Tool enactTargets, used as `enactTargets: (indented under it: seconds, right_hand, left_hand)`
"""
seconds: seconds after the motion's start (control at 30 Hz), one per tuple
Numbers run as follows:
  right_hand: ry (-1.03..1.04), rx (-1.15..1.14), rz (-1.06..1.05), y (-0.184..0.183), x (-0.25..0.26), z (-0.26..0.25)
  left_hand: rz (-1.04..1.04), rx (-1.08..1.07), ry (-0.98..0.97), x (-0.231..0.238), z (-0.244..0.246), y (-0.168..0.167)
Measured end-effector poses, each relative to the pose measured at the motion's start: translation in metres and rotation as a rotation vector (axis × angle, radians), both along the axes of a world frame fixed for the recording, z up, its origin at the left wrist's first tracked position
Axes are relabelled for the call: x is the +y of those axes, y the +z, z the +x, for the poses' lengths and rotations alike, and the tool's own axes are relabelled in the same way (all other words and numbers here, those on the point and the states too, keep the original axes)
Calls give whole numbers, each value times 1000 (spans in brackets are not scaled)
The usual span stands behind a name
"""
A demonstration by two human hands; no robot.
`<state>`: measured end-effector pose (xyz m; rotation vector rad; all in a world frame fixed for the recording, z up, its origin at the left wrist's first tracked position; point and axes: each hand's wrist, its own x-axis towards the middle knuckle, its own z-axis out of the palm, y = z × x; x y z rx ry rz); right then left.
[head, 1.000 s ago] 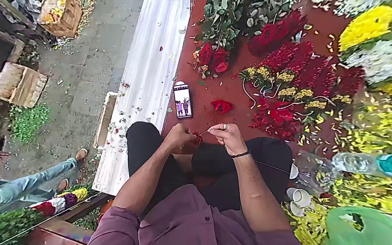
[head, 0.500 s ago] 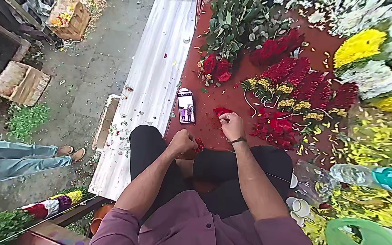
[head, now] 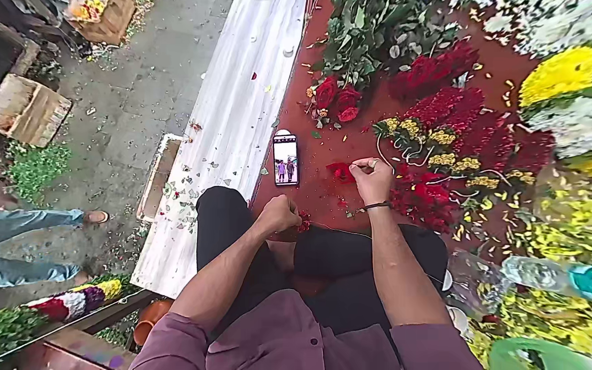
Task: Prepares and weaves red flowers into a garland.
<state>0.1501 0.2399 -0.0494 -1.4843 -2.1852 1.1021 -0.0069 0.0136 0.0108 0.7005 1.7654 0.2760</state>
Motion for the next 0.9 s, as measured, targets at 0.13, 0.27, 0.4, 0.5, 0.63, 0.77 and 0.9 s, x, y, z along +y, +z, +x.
enactTargets:
  seconds: [0.13, 0.27, 0.4, 0.5, 0.63, 0.77, 0.9]
  right_hand:
    - [-70, 348, -387, 51, -19, 14]
    - [-94, 480, -644, 81, -47, 31]
    - [-154, 525, -704, 66, -56, 36]
    - [-111, 463, -682, 56, -55, 39]
    - [-69, 500, -684, 48, -50, 39]
    - [-3, 494, -679, 52, -53, 43]
    - [68, 531, -572, 50, -57, 44]
  left_hand:
    - [43, -7, 3, -2, 0, 2]
    - [56, -1, 5, -4, 2, 0]
    - [48, -1, 6, -6, 5, -2]
    - [17, 1, 8, -5, 7, 2]
    - [-5, 12, 2, -1, 7, 0]
    - [-24, 13, -3, 0, 8, -2]
    - [-30, 19, 1, 0, 8, 0]
